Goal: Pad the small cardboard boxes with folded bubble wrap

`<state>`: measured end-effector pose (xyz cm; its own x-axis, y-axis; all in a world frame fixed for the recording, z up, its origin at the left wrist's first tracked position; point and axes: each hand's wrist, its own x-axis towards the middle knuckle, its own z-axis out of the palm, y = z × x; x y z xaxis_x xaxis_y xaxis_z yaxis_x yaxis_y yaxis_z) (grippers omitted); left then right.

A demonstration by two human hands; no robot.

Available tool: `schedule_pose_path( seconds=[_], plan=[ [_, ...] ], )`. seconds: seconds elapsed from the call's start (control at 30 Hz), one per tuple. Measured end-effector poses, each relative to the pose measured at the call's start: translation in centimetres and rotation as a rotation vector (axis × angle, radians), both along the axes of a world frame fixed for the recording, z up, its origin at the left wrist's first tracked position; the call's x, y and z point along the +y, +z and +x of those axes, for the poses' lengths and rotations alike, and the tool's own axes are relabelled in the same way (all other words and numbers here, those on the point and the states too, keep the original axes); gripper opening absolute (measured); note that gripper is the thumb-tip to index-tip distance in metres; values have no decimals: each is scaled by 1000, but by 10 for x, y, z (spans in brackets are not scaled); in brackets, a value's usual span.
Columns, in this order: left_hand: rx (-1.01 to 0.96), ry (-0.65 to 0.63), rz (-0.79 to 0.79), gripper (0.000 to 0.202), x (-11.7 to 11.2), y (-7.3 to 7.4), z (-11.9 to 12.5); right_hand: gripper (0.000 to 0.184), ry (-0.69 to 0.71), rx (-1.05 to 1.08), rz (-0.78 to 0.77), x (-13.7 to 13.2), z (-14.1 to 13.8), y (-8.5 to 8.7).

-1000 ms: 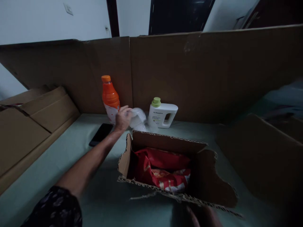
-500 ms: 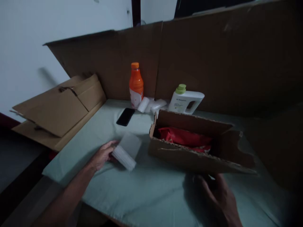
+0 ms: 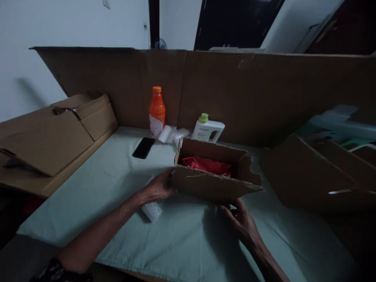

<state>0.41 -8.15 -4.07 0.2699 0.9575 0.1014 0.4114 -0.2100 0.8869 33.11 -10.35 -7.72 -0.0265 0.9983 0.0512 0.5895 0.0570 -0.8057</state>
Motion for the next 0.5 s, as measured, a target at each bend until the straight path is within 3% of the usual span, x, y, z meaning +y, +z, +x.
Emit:
schedule_pose_path(
  seconds=[0.17, 0.3, 0.4, 0.5],
  plan=[
    [89, 109, 2, 55, 23, -2, 14, 46, 47, -67, -65, 39, -7, 16],
    [148, 142, 8, 57, 37, -4, -8, 56, 50, 119, -46, 59, -20, 12],
    [231, 213, 21, 60, 20, -6, -41, 69, -25, 113, -52, 39, -17, -4],
    [389, 223, 45, 62, -20, -13, -69, 56, 20, 0, -34, 5, -17, -15]
  ],
)
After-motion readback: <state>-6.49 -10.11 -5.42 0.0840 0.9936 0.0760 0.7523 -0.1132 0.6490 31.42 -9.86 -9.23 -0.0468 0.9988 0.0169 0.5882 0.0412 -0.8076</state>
